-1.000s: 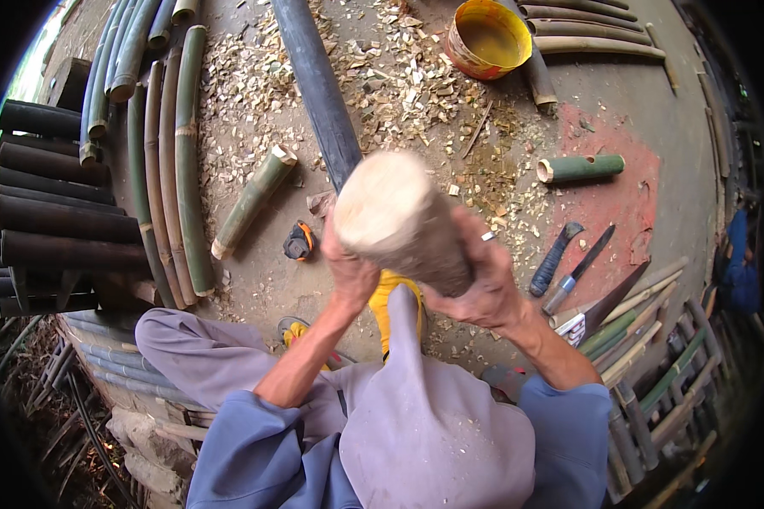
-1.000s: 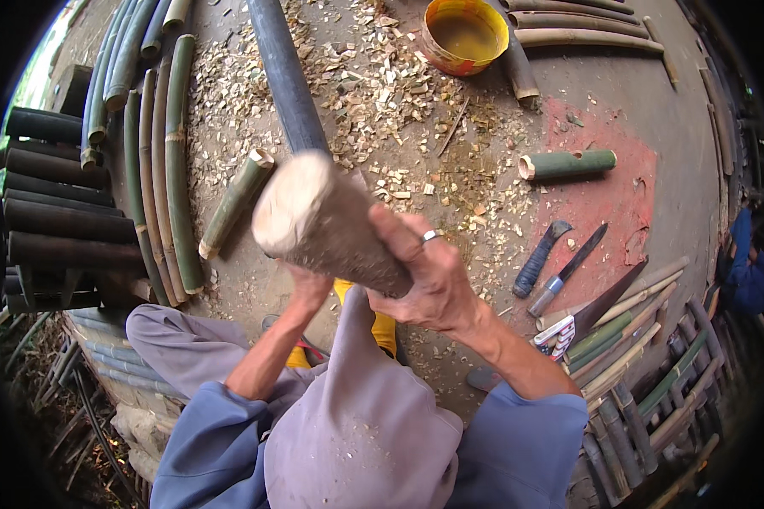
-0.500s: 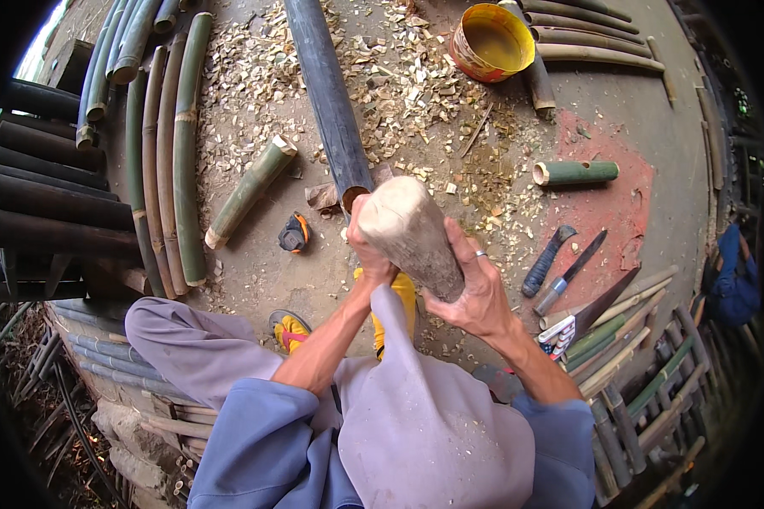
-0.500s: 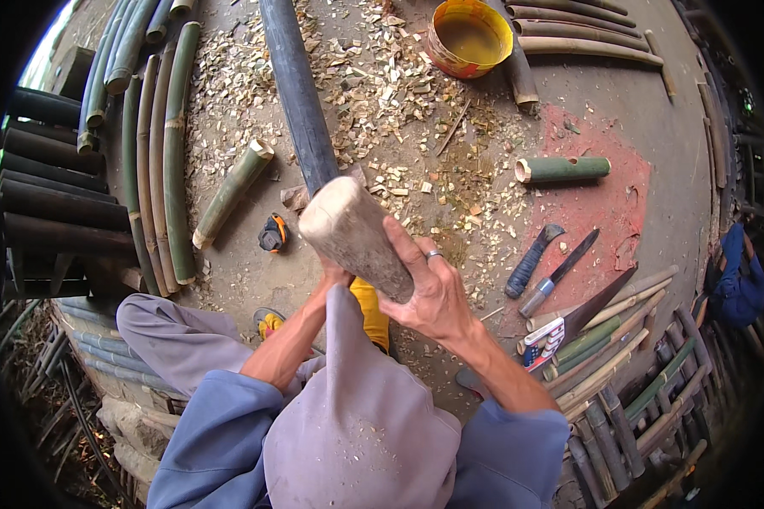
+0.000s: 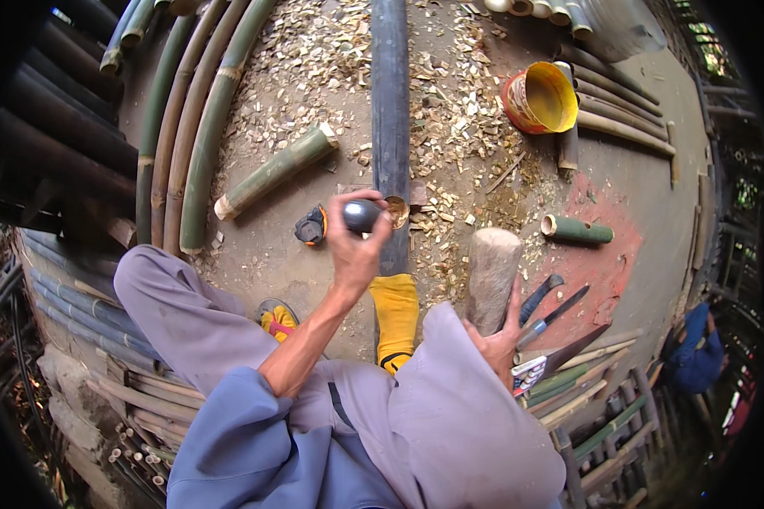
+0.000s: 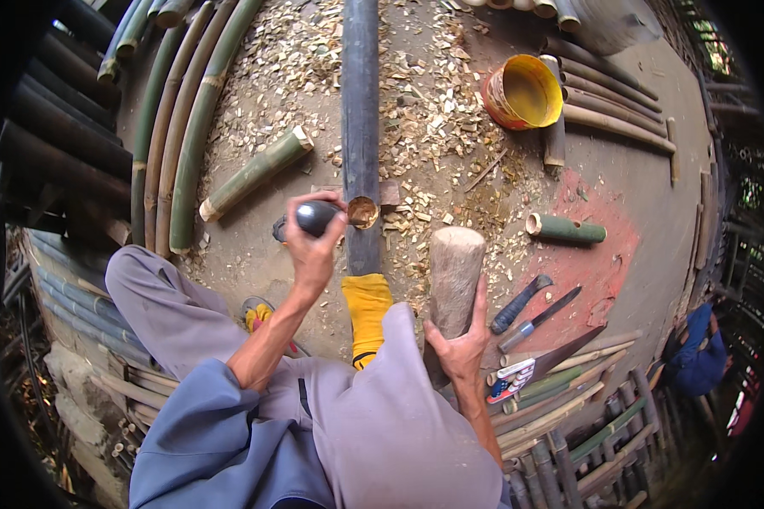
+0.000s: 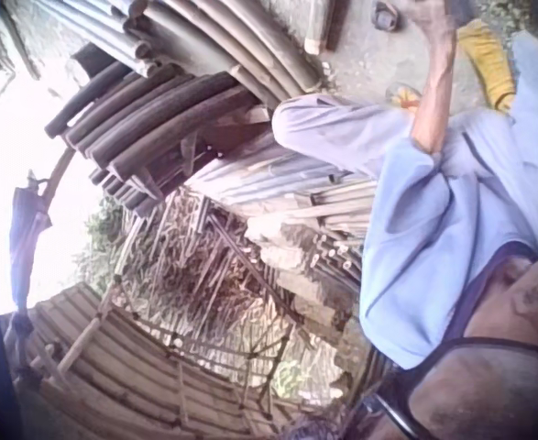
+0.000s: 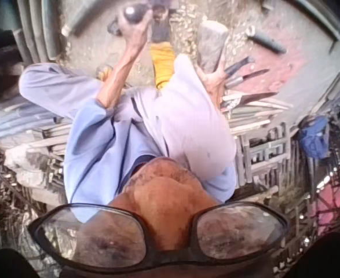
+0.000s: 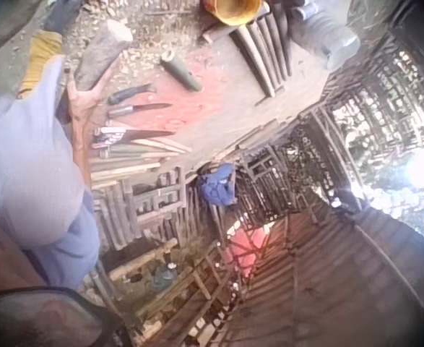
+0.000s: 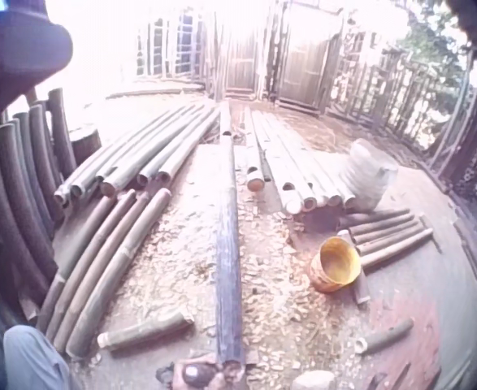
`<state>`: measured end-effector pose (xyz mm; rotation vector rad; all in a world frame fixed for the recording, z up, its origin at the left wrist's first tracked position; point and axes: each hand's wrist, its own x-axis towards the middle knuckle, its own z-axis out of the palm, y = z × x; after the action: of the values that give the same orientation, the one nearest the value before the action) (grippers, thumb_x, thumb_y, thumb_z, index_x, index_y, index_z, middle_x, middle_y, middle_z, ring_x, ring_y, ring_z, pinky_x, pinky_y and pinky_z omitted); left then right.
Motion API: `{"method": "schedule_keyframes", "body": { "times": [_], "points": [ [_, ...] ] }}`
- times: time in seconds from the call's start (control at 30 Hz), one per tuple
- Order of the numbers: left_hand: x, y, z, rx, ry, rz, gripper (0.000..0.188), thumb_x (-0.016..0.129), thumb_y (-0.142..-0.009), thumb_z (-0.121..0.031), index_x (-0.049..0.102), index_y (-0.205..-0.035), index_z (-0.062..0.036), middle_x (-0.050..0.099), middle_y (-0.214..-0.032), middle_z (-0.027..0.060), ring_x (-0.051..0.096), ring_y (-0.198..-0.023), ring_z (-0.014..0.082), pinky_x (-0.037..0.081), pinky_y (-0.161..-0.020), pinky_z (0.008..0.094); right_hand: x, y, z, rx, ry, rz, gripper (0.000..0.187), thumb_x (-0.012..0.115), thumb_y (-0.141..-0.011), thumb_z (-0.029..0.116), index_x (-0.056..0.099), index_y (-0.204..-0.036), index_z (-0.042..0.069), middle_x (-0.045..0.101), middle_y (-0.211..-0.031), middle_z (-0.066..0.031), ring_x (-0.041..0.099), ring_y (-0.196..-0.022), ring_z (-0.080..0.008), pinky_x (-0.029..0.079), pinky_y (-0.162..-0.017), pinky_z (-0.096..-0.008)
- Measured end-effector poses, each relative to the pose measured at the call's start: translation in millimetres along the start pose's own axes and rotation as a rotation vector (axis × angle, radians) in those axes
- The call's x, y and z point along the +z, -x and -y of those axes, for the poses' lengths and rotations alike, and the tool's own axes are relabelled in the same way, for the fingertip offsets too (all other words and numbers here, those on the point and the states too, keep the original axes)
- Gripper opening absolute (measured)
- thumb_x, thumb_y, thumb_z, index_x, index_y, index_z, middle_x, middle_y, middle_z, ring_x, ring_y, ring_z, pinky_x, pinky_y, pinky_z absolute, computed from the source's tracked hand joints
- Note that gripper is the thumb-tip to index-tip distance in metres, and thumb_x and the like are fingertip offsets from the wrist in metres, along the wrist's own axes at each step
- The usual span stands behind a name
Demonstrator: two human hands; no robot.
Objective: The person carves holes into a length of bamboo using a small hand tool and a wooden mallet, then inspects and organizes multiple finished bamboo poles on the ground.
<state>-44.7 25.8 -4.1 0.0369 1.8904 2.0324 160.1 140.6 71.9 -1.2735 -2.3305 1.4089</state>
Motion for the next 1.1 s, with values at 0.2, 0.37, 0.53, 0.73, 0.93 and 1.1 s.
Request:
{"method": "schedule_keyframes", "body": {
  "times": [0.2, 0.37, 0.53, 0.73, 0.93, 1.1],
  "points": [
    [-18, -28, 11, -0.079, 0.47, -0.387, 0.025, 0.066, -0.082, 0.0, 0.048, -0.1, -0.0018, 0.058, -0.091, 0.0098, 0.065, -0.082, 0.0227, 0.059, -0.075, 0.0388, 20, 4, 4, -0.016, 0.063, -0.021, 0.1, 0.074, -0.063, 0.009, 0.022, -0.148, 0.002, 0.047, -0.135, -0.0247, 0.053, -0.118, -0.031, 0.042, -0.099, -0.0368],
    [-16, -22, 11, -0.122, 0.602, -0.308, 0.029, 0.067, -0.083, -0.002, 0.048, -0.105, -0.0016, 0.063, -0.092, 0.0114, 0.064, -0.08, 0.0154, 0.054, -0.074, 0.0261, 25, -8, 19, -0.043, 0.113, 0.019, 0.099, 0.074, -0.063, 0.008, 0.023, -0.148, 0.003, 0.049, -0.133, -0.0248, 0.055, -0.115, -0.0311, 0.044, -0.097, -0.0368],
    [-18, -21, 8, -0.165, 0.554, -0.269, 0.026, 0.069, -0.083, -0.006, 0.051, -0.101, -0.001, 0.063, -0.09, 0.0091, 0.063, -0.08, 0.0129, 0.053, -0.073, 0.0251, 28, -15, 31, -0.075, 0.146, 0.054, 0.099, 0.074, -0.063, 0.008, 0.023, -0.148, 0.004, 0.051, -0.131, -0.0249, 0.057, -0.113, -0.0311, 0.045, -0.095, -0.0368],
    [-18, -18, 10, -0.121, 0.435, -0.242, 0.017, 0.071, -0.08, -0.004, 0.058, -0.092, -0.0024, 0.063, -0.085, 0.0038, 0.06, -0.077, 0.0085, 0.049, -0.069, 0.0224, 27, -47, 47, -0.261, 0.236, 0.151, 0.098, 0.074, -0.063, 0.006, 0.025, -0.148, 0.006, 0.054, -0.127, -0.0246, 0.06, -0.108, -0.0312, 0.048, -0.092, -0.0373],
    [-19, -14, 10, -0.032, 0.405, -0.124, 0.02, 0.066, -0.083, 0.002, 0.054, -0.098, -0.0002, 0.065, -0.093, 0.0132, 0.065, -0.083, 0.016, 0.055, -0.076, 0.0263, 22, -96, 109, -0.532, 0.225, 0.249, 0.095, 0.073, -0.062, 0.005, 0.029, -0.146, 0.007, 0.055, -0.126, -0.0213, 0.063, -0.102, -0.0313, 0.051, -0.085, -0.0376],
    [-15, -12, 7, 0.018, 0.431, -0.08, 0.019, 0.066, -0.082, 0.003, 0.054, -0.097, 0.0004, 0.064, -0.092, 0.0106, 0.065, -0.082, 0.0157, 0.055, -0.074, 0.0257, 21, -115, 162, -0.803, 0.312, 0.273, 0.096, 0.076, -0.058, 0.001, 0.033, -0.144, 0.007, 0.053, -0.13, -0.0181, 0.06, -0.108, -0.032, 0.05, -0.089, -0.0364]
  ]
}}
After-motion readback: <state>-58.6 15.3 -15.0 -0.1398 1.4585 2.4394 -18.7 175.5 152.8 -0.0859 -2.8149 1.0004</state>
